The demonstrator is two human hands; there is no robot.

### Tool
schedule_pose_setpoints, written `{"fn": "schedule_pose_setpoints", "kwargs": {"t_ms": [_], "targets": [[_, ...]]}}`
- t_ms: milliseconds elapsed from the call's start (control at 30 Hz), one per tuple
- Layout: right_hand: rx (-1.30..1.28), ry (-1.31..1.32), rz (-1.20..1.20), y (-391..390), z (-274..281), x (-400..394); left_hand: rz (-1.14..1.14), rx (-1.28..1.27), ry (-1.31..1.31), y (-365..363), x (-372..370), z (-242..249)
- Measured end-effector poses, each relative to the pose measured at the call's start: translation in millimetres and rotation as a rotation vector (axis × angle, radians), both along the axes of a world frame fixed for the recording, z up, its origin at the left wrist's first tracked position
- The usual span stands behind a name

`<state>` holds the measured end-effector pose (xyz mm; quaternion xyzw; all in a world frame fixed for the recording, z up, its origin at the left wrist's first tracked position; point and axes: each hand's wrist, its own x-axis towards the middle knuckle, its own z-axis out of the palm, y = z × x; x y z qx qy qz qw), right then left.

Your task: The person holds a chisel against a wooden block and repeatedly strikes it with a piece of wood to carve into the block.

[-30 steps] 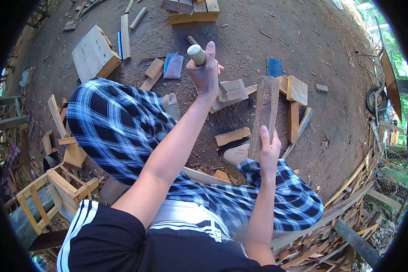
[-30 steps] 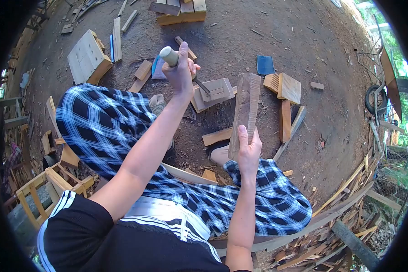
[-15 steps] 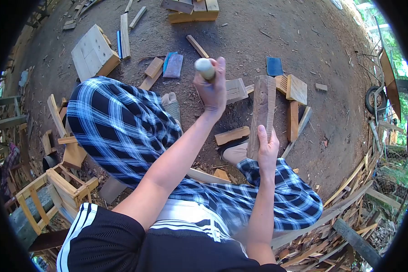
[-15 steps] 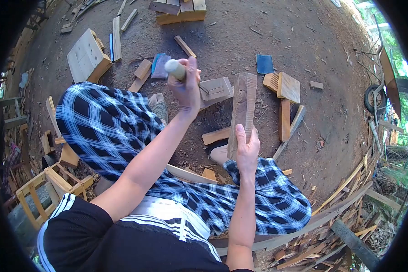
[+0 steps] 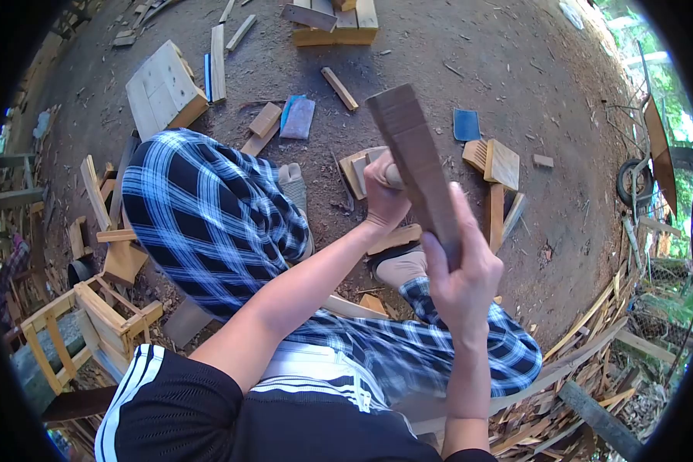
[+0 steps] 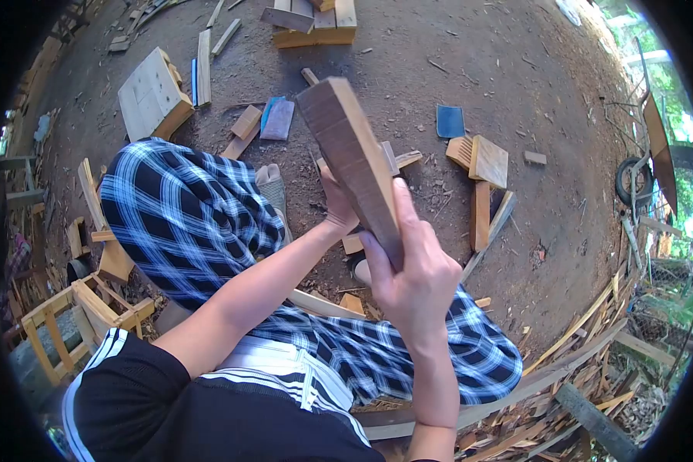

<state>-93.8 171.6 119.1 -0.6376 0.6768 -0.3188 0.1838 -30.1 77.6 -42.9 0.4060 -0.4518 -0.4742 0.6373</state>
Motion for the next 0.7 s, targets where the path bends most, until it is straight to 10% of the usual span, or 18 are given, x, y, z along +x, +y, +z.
{"fn": "schedule_pose_setpoints", "kwargs": {"t_ms": [100,167,233,300,433,633,700], "targets": [[-0.207,-0.161,0.024,11.2,12.8,8.4,-0.044,0.182,0.037,13.3,-3.3,-19.2],[-0.34,-0.024,0.076,12.4,0.7,11.1,0.01,-0.134,-0.202,6.7,11.2,25.9],[0.182,0.305,0.116,6.3,4.2,10.9,-0.033,0.04,-0.418,12.3,-0.5,16.3],[0.121,0.396,0.183,1.5,-0.2,6.5,0.061,-0.227,-0.344,8.1,-4.2,11.5],[-0.311,-0.041,0.124,9.1,-5.3,14.3,-0.172,0.008,-0.349,9.4,18.1,8.8],[0.09,0.11,0.133,5.5,0.7,4.6,0.05,0.031,-0.268,6.5,-2.3,10.7],[-0.339,-0.068,0.082,10.3,-1.4,10.6,0.071,-0.171,-0.173,3.8,8.3,25.2]]}}
